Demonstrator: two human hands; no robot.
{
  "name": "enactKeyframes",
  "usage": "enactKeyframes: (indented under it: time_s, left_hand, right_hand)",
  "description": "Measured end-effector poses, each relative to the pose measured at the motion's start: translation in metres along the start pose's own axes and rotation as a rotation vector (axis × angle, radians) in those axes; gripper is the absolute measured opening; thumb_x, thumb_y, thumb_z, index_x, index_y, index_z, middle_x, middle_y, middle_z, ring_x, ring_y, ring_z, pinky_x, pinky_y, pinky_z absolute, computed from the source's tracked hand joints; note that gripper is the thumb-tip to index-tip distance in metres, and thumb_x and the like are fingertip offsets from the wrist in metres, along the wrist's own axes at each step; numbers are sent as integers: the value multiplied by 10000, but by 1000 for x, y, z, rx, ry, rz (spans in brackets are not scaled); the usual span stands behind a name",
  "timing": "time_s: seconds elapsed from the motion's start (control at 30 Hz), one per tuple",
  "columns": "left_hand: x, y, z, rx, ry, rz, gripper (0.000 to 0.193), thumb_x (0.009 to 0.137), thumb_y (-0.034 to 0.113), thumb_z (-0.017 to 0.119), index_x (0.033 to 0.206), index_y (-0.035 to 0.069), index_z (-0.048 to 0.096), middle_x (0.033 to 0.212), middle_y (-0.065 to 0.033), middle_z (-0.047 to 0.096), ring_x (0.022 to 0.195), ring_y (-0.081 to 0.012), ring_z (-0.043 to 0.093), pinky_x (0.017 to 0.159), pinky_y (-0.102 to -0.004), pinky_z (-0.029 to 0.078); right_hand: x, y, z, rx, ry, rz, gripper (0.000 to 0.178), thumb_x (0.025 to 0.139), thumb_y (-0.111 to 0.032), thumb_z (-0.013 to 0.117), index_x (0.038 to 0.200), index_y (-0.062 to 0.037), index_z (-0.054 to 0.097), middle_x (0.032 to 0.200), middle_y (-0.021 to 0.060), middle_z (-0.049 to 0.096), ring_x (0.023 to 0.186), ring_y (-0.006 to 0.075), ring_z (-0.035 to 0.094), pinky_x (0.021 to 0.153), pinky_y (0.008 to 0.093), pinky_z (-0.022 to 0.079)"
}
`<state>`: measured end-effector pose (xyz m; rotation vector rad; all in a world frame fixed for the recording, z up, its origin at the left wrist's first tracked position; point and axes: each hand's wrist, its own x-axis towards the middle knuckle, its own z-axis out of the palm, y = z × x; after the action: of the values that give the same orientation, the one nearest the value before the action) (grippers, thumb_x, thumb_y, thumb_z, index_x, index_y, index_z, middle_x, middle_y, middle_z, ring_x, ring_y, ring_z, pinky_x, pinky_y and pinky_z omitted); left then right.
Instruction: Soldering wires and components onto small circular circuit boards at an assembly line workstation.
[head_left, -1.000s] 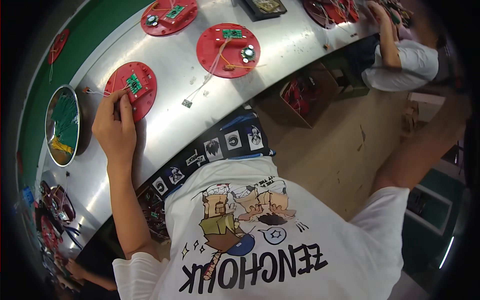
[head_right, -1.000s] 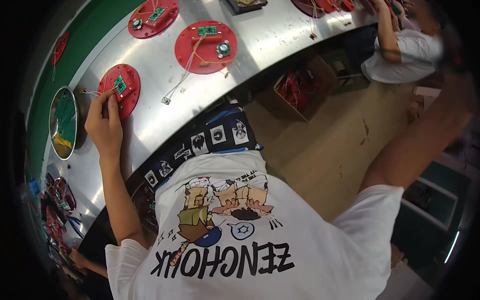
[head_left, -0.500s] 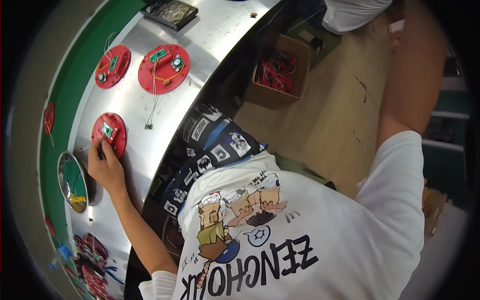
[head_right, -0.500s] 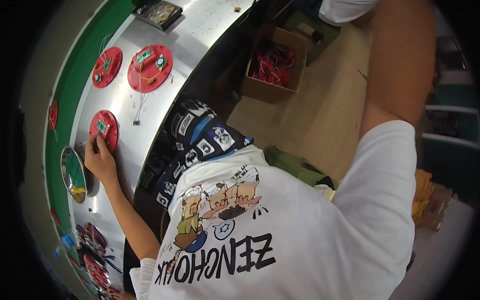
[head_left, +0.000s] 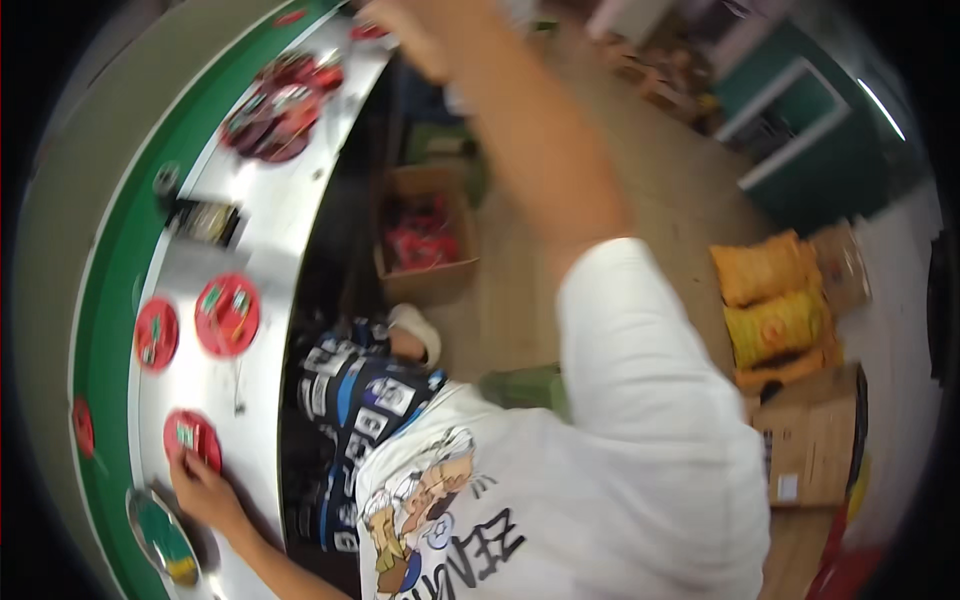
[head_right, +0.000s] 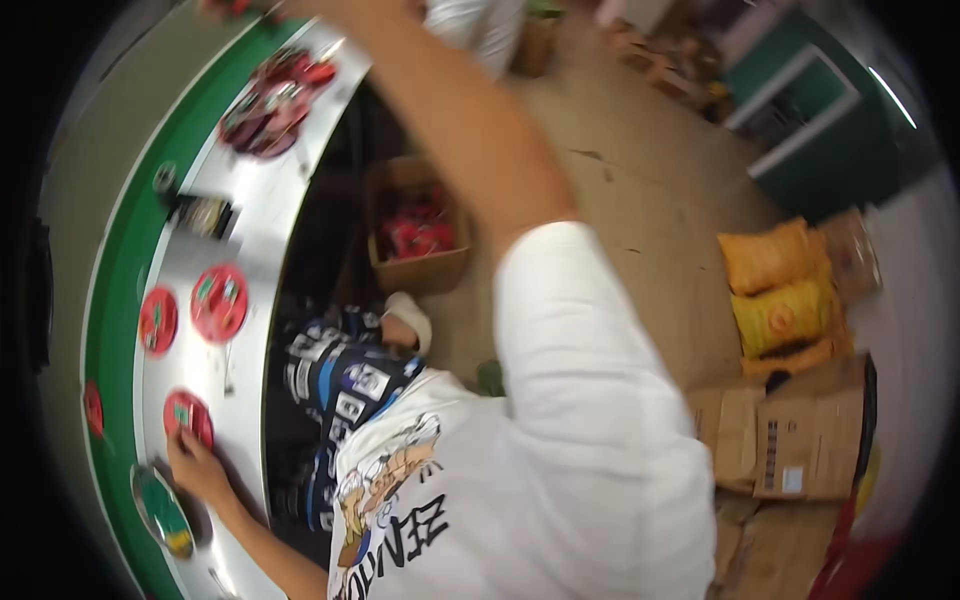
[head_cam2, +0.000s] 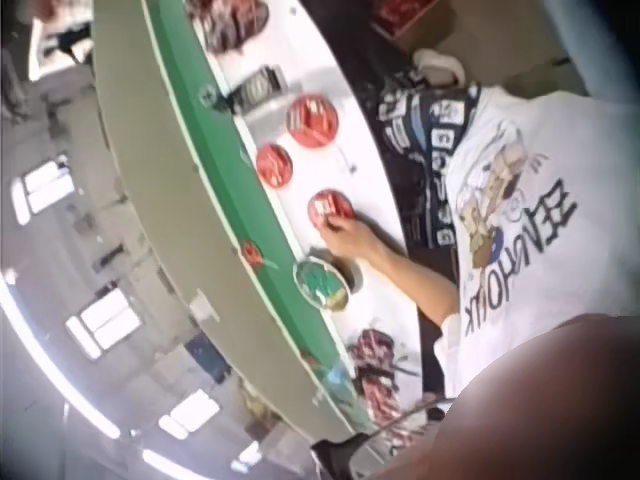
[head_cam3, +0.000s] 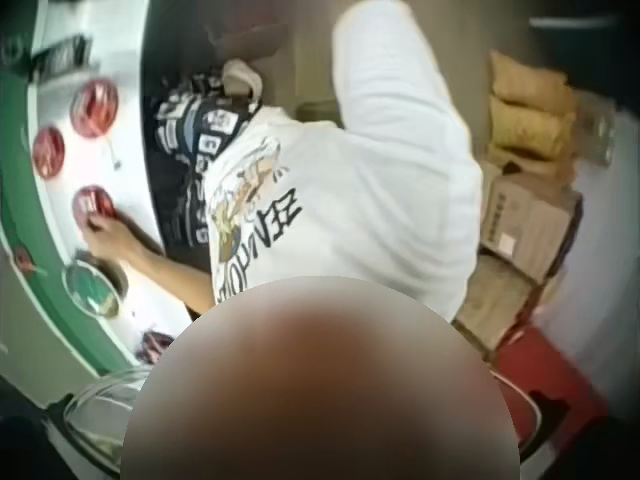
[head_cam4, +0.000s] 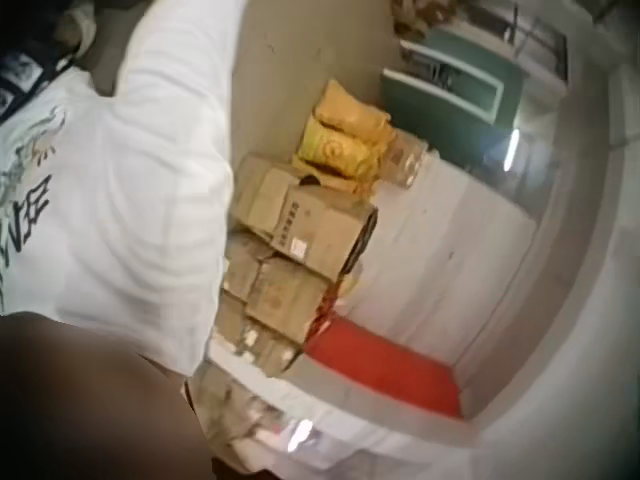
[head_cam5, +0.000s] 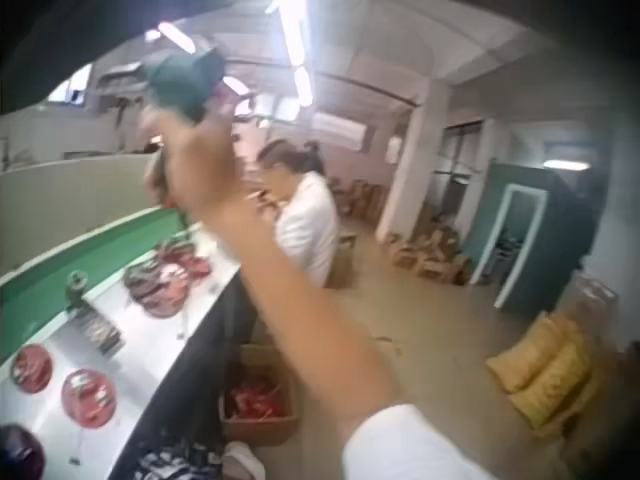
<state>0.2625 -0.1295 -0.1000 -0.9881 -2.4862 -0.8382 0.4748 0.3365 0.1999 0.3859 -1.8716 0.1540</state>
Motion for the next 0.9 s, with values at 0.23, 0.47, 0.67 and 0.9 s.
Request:
enactKeyframes:
  time_s: [0.23,0.47,0.67,0.9]
  left_hand:
    - [-5,43,-19,160,-93,-2,330,1002,243,517,1186,8,658,1134,-215,683,994,-378,663,859,-421,515]
    - [3,52,-27,164,-58,-15,314,976,220,520,1128,2,687,1077,-205,706,957,-375,676,842,-420,531]
    - [-13,-9,-24,202,-34,21,326,988,230,519,1170,-2,657,1082,-215,690,963,-380,665,839,-418,519]
    - [-9,38,-13,1,-13,31,87,916,100,596,954,48,655,886,-178,674,799,-369,654,692,-441,506]
  right_hand:
    - [3,-79,-24,454,94,692,223,830,-73,671,1035,14,660,688,108,646,459,201,637,384,307,461]
    - [-4,-48,-18,505,148,689,164,803,-87,664,777,58,592,571,114,608,429,208,631,358,310,438]
    - [-10,-46,7,662,237,697,214,773,-110,700,908,34,616,670,96,618,424,220,616,382,339,468]
    - [-36,-40,-25,524,168,941,309,941,-219,561,1135,-16,689,833,67,668,552,120,583,517,261,490]
